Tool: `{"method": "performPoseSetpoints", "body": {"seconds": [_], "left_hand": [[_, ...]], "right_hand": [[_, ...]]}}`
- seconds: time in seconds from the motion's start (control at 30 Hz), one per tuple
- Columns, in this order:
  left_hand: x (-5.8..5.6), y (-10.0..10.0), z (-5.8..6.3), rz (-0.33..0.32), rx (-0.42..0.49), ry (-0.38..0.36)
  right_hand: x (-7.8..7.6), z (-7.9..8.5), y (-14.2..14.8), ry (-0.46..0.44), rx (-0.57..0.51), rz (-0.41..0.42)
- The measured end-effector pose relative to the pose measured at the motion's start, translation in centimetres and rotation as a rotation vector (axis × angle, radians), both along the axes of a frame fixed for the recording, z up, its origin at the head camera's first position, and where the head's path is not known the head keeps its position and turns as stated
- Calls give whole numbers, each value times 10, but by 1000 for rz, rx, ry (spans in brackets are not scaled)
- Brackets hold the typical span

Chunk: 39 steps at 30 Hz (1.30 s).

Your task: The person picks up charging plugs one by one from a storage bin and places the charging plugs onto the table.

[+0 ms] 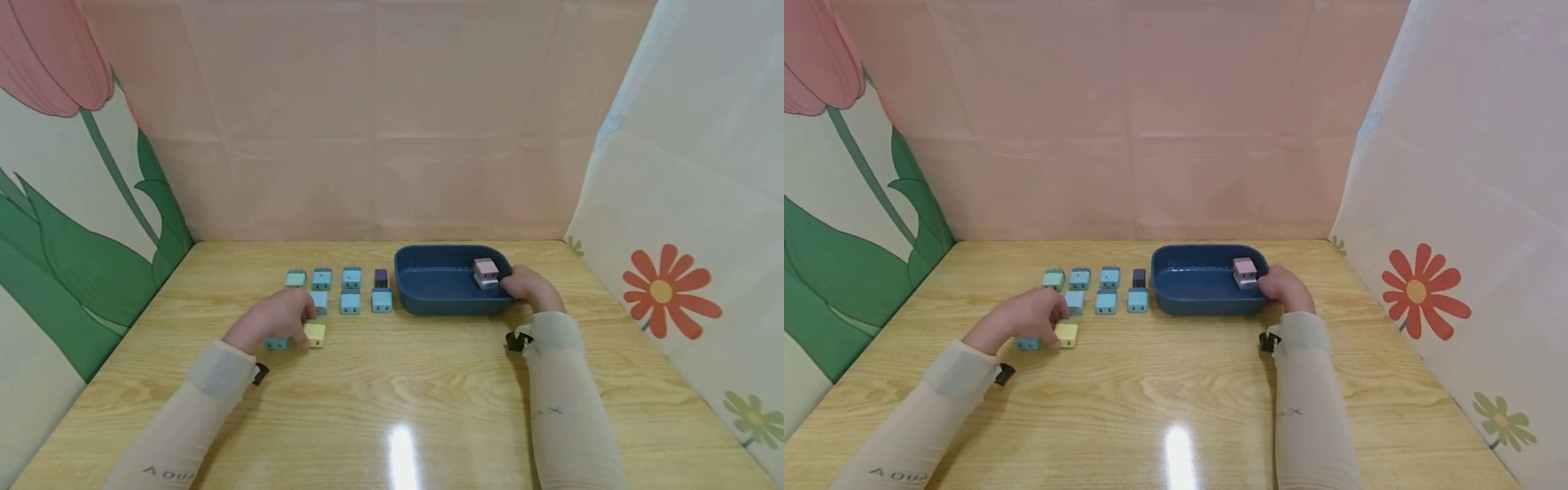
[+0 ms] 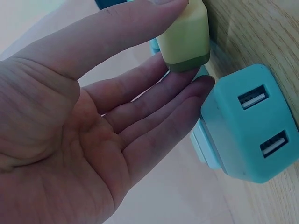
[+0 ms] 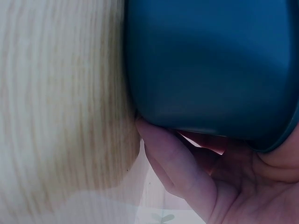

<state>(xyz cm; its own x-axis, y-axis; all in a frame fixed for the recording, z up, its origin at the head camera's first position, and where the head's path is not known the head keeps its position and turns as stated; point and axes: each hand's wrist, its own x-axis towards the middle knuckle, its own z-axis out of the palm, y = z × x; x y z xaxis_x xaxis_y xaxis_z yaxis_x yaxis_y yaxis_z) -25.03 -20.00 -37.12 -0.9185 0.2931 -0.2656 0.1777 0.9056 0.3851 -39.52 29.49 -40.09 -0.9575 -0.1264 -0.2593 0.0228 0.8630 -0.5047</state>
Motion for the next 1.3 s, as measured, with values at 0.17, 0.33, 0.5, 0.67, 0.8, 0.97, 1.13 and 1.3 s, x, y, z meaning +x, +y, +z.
{"method": "performPoseSetpoints", "body": {"seconds": [0.17,0.33,0.5,0.67,0.8,0.97,1.13,1.3], "left_hand": [[0,1,-1,7,-12,7],[0,0,-4,15,-11,6],[0,0,-3,18,-4,1],[0,0,-2,32,8,-10],[0,0,-1,34,18,-12],[0,0,-1,28,24,-10],[0,0,-1,29,24,-10],[2,-1,1,29,32,-14]], "right_hand": [[0,1,0,-14,-7,-5],[0,1,0,-15,-4,-5],[1,1,-1,-11,-8,-2],[3,2,-1,1,2,17],[4,2,-2,14,20,22],[2,-2,-1,3,-11,6],[1,-5,0,2,-32,-4],[2,-3,0,-7,-36,-5]]}}
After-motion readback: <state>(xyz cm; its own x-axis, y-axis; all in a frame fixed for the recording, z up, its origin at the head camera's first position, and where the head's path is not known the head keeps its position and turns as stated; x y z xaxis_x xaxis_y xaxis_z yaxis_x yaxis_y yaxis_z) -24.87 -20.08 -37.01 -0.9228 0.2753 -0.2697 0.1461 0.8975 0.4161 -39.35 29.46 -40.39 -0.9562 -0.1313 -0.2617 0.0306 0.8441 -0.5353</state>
